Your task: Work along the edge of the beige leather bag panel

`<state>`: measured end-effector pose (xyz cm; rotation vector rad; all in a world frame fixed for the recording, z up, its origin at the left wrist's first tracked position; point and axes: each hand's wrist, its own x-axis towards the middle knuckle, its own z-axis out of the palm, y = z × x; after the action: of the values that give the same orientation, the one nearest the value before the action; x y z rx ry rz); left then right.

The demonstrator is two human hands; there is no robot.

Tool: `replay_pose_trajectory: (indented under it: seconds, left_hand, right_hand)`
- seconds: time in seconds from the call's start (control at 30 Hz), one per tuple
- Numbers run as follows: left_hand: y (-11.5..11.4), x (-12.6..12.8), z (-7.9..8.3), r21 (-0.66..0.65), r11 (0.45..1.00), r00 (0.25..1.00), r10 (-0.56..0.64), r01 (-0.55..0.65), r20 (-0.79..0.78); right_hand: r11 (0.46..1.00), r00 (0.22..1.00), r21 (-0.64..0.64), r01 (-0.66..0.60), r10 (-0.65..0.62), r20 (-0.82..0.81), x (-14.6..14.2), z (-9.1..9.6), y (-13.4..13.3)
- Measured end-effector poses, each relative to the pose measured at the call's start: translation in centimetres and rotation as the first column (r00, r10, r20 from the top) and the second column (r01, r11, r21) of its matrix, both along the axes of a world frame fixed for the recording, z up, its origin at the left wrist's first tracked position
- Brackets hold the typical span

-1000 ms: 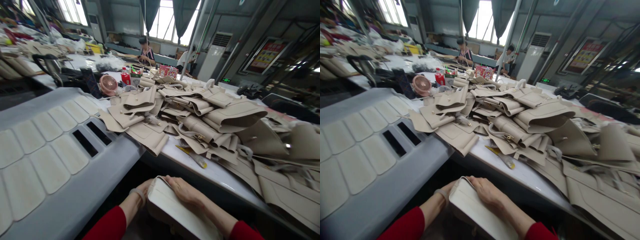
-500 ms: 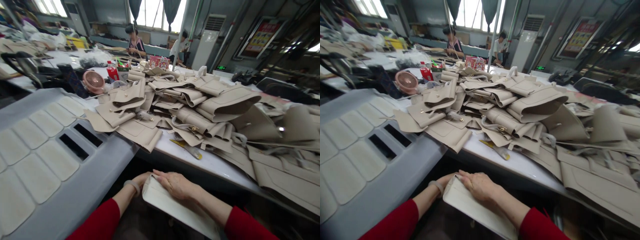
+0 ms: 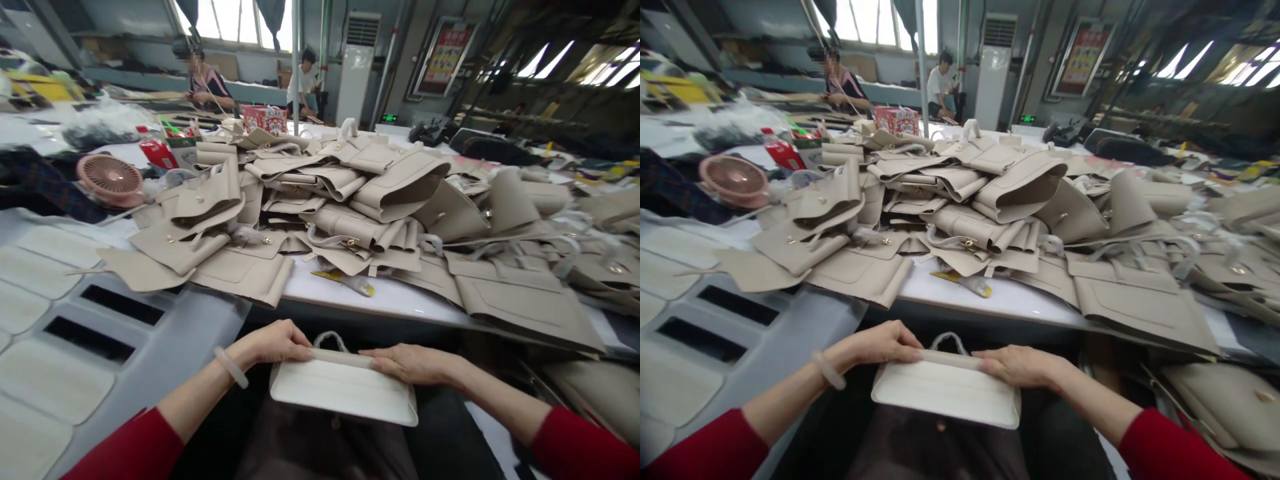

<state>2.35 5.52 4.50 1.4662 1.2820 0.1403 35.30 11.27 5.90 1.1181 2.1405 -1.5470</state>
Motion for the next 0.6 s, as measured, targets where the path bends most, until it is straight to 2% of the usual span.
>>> replay_pose_trajectory:
  seconds: [0.03,0.07,0.1,0.17,0.2,0.27,0.33,0.4,0.47,0.53,0.6]
  left_hand:
    - [0.1,0.1,0.1,0.015,1.000,1.000,-0.015,0.015,-0.026]
    - [0.2,0.3,0.2,0.044,0.999,0.998,-0.022,0.024,-0.054]
    - [0.0,0.6,0.5,0.089,0.996,0.997,-0.016,0.024,-0.081]
    - [-1.0,1.9,1.2,0.249,0.968,0.993,0.027,0.002,-0.117]
    - [-1.8,2.8,1.6,0.343,0.939,0.992,0.054,-0.011,-0.116]
    - [-3.7,5.1,2.2,0.484,0.875,0.994,0.076,-0.026,-0.083]
    - [-5.5,7.7,2.5,0.537,0.844,0.998,0.041,-0.014,-0.039]
    - [-6.8,10.1,2.3,0.537,0.843,1.000,-0.008,0.021,-0.028]
    - [-7.3,11.9,1.9,0.539,0.840,0.998,-0.039,0.061,-0.052]
    - [-7.3,13.0,1.4,0.538,0.838,0.995,-0.049,0.090,-0.091]
    - [-7.1,13.6,0.9,0.534,0.838,0.992,-0.056,0.108,-0.112]
  right_hand:
    - [0.984,0.980,-0.071,0.166,-0.173,-0.095,0.4,-0.7,-0.1]
    - [0.924,0.908,-0.153,0.349,-0.374,-0.187,0.9,-1.6,-0.3]
    - [0.821,0.781,-0.233,0.522,-0.569,-0.256,1.4,-2.7,-0.8]
    - [0.538,0.458,-0.328,0.777,-0.839,-0.292,2.5,-5.4,-2.7]
    - [0.405,0.324,-0.340,0.849,-0.906,-0.272,3.0,-6.9,-4.2]
    - [0.175,0.116,-0.382,0.907,-0.978,-0.174,3.3,-9.9,-8.1]
    - [-0.002,-0.026,-0.492,0.871,-0.999,-0.043,2.1,-12.4,-12.3]
    - [-0.111,-0.115,-0.622,0.775,-0.993,0.035,-0.5,-14.2,-15.3]
    - [-0.179,-0.228,-0.721,0.670,-0.973,0.030,-3.5,-15.2,-16.4]
    - [-0.201,-0.330,-0.780,0.593,-0.944,-0.008,-6.0,-15.4,-15.9]
    - [-0.167,-0.387,-0.815,0.555,-0.919,-0.075,-7.3,-15.1,-14.7]
